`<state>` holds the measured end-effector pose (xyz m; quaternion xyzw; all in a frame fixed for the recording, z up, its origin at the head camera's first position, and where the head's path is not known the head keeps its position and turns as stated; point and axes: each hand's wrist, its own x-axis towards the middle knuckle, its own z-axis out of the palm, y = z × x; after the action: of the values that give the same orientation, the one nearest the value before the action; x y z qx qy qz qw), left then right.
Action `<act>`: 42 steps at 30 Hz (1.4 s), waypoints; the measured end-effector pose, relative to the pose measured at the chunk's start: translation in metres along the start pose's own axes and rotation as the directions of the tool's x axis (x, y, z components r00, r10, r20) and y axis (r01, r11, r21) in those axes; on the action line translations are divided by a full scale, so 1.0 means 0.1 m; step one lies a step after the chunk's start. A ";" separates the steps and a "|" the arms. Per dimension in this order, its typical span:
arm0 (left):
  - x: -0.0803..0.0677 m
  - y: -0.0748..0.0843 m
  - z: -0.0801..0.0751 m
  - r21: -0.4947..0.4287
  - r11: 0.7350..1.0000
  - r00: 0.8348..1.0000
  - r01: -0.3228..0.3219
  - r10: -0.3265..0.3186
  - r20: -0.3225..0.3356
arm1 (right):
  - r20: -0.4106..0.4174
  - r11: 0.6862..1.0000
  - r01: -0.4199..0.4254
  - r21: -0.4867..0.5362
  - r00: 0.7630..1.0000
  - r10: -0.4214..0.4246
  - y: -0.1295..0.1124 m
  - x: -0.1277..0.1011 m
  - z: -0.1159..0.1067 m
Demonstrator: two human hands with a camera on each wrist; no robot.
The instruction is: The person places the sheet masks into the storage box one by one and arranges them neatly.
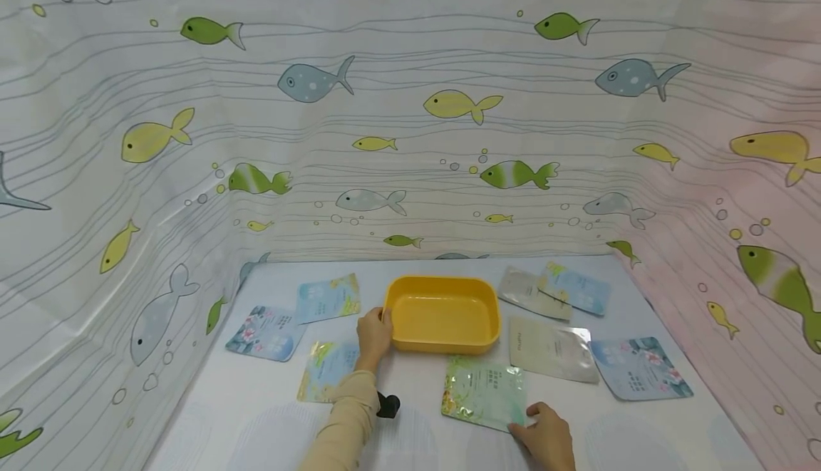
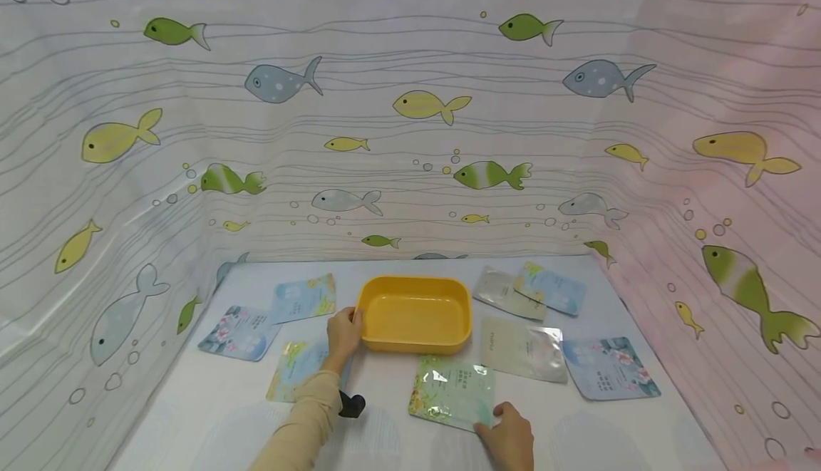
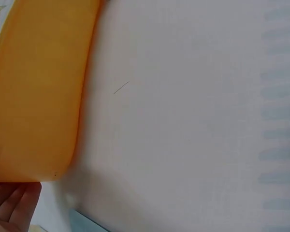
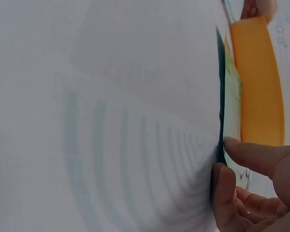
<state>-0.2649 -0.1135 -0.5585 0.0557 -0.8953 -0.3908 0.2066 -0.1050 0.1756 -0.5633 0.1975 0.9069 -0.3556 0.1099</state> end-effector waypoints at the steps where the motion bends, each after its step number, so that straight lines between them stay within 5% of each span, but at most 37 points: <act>1: 0.00 0.00 0.00 -0.007 1.000 1.000 -0.004 0.004 -0.006 | -0.002 0.999 -0.016 0.030 1.000 0.016 0.01 0.00 0.02; 5: -0.01 0.02 0.01 -0.024 1.000 1.000 -0.014 0.014 -0.010 | 0.015 0.969 -0.056 0.239 0.998 0.054 0.05 -0.01 0.01; 9: -0.01 0.07 0.01 -0.028 1.000 1.000 -0.004 0.004 -0.001 | 0.085 0.876 -0.107 0.470 0.993 0.076 0.09 -0.03 -0.04; 14: 0.00 0.10 0.01 -0.014 1.000 1.000 0.010 -0.010 0.003 | 0.155 0.772 -0.143 0.619 0.986 0.059 0.12 -0.04 -0.12; 23: 0.01 0.13 -0.02 -0.013 1.000 1.000 0.025 -0.025 -0.004 | 0.175 0.807 -0.064 0.587 0.983 -0.050 -0.03 -0.13 -0.43; 28: 0.01 0.11 0.00 0.004 0.999 0.999 0.040 -0.040 -0.010 | 0.281 0.823 0.031 0.567 0.932 -0.229 -0.10 -0.17 -0.72; 35: 0.00 0.08 -0.01 -0.029 0.999 0.999 0.035 -0.036 -0.026 | 0.292 0.751 0.204 0.629 0.833 -0.471 -0.40 -0.16 -1.06; 42: -0.02 0.06 0.00 -0.031 0.999 0.999 0.022 -0.023 -0.034 | 0.192 0.698 0.365 0.616 0.790 -0.583 -0.86 -0.02 -1.21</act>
<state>-0.2625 -0.1090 -0.5550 0.0694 -0.8849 -0.4058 0.2181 -0.1477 0.2009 -0.4236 -0.0963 0.7468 -0.6467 0.1215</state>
